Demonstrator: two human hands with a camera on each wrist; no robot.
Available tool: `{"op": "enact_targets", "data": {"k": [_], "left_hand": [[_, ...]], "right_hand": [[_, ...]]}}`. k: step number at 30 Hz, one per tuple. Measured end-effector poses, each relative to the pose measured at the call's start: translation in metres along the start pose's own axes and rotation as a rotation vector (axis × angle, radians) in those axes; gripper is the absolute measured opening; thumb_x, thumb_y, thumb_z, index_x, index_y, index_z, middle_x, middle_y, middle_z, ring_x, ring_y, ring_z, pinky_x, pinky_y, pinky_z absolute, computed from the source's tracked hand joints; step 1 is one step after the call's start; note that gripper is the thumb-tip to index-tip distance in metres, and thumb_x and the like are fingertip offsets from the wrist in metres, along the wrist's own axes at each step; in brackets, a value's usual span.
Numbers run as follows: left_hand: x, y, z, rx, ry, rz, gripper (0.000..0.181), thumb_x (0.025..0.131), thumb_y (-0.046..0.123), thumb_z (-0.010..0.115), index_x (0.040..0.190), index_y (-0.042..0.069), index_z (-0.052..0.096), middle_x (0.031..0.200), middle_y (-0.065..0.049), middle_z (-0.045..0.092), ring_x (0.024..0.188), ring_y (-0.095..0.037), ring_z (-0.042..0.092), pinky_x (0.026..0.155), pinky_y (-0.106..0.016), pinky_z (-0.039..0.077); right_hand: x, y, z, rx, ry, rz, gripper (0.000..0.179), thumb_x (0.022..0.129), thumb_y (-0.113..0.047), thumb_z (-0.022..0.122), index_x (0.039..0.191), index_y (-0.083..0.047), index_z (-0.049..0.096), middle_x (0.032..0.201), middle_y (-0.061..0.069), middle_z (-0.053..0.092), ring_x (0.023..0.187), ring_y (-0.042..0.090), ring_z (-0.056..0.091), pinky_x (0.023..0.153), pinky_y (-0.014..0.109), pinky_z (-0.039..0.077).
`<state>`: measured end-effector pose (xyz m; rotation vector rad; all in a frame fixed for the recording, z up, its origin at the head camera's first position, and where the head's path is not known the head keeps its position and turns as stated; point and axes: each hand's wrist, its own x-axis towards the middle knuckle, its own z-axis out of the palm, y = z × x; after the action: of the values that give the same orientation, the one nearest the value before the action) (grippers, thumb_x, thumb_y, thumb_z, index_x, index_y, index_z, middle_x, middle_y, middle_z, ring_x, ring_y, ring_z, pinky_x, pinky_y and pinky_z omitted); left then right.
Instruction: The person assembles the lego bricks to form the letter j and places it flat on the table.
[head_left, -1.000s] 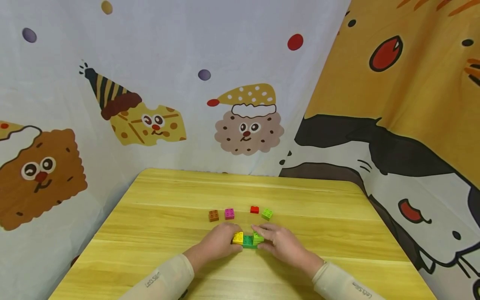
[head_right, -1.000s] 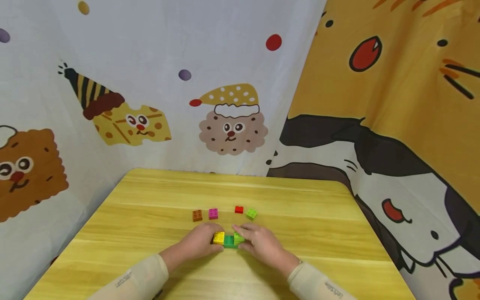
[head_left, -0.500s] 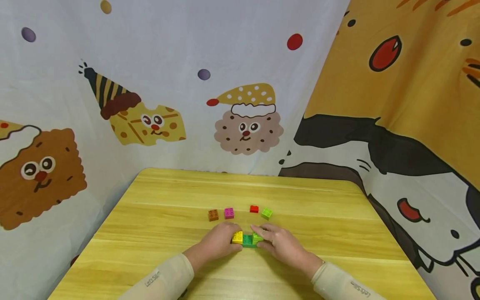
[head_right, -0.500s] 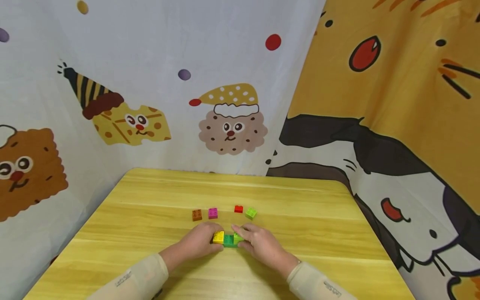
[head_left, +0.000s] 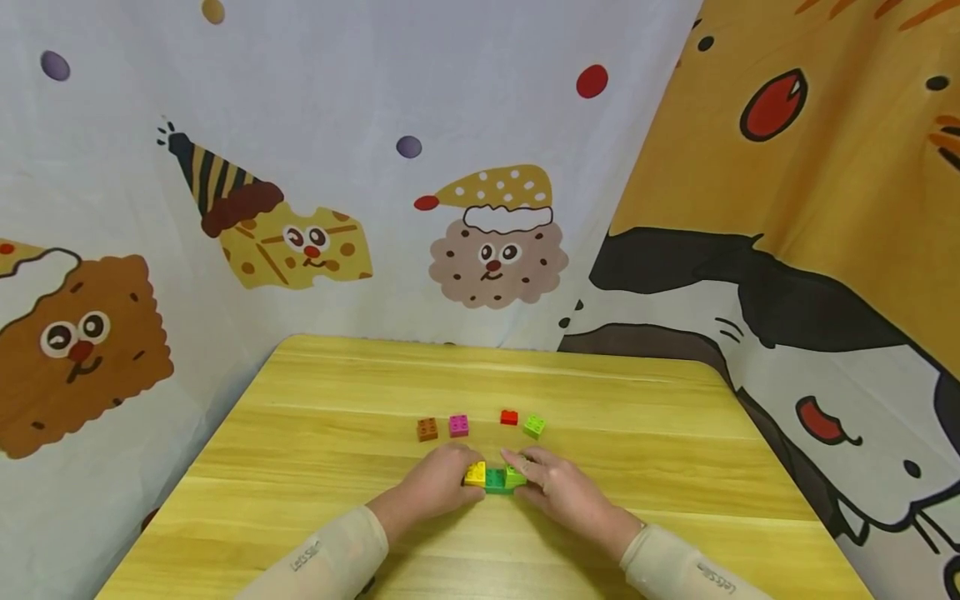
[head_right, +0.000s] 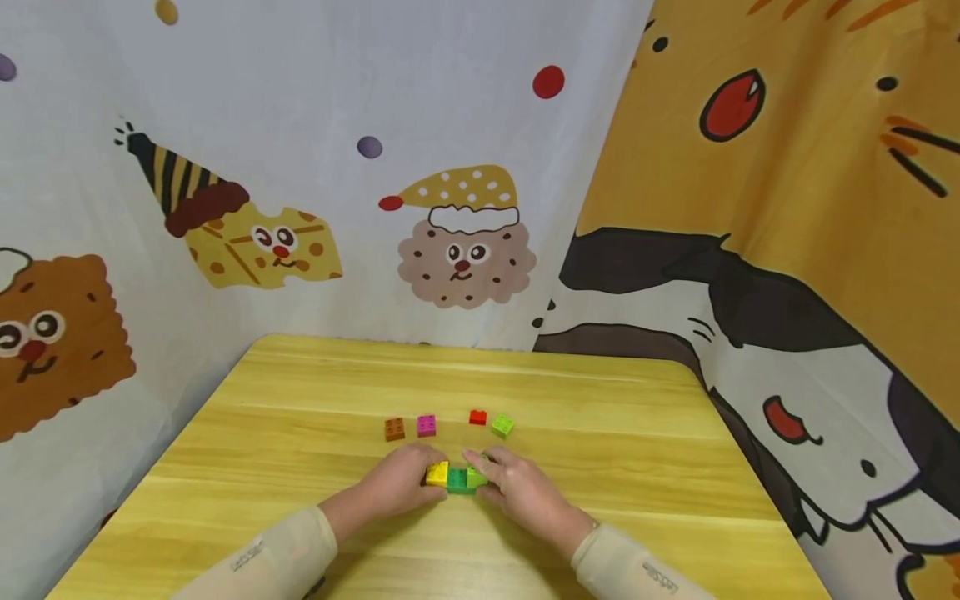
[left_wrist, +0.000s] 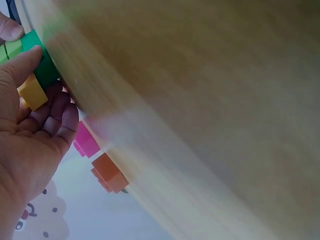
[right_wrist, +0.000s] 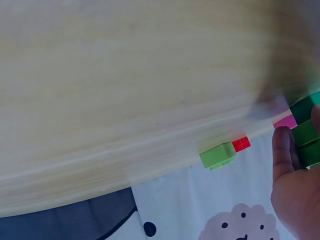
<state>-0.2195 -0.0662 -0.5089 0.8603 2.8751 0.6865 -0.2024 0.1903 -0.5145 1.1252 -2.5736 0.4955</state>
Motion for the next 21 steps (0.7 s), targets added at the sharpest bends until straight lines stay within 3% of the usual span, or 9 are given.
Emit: {"op": "enact_targets", "data": {"k": [13, 21], "left_hand": [[-0.0006, 0.0018, -0.0013, -0.004, -0.021, -0.016, 0.048, 0.089, 0.031, 0.087, 0.128, 0.006, 0.075, 0.124, -0.010, 0.077, 0.112, -0.024, 0.072, 0.098, -0.039, 0.062], [-0.0001, -0.0008, -0.0013, -0.023, -0.006, -0.006, 0.046, 0.089, 0.030, 0.088, 0.127, 0.006, 0.075, 0.119, -0.008, 0.078, 0.102, -0.018, 0.070, 0.089, -0.032, 0.061]], "right_hand": [[-0.0033, 0.0016, 0.0054, -0.054, 0.012, -0.032, 0.067, 0.090, -0.014, 0.086, 0.152, -0.008, 0.060, 0.126, 0.010, 0.071, 0.109, 0.020, 0.076, 0.091, 0.024, 0.063], [-0.0017, 0.0035, 0.0055, -0.085, 0.020, -0.077, 0.070, 0.088, -0.013, 0.088, 0.151, -0.004, 0.059, 0.124, 0.012, 0.072, 0.108, 0.023, 0.076, 0.091, 0.026, 0.064]]}}
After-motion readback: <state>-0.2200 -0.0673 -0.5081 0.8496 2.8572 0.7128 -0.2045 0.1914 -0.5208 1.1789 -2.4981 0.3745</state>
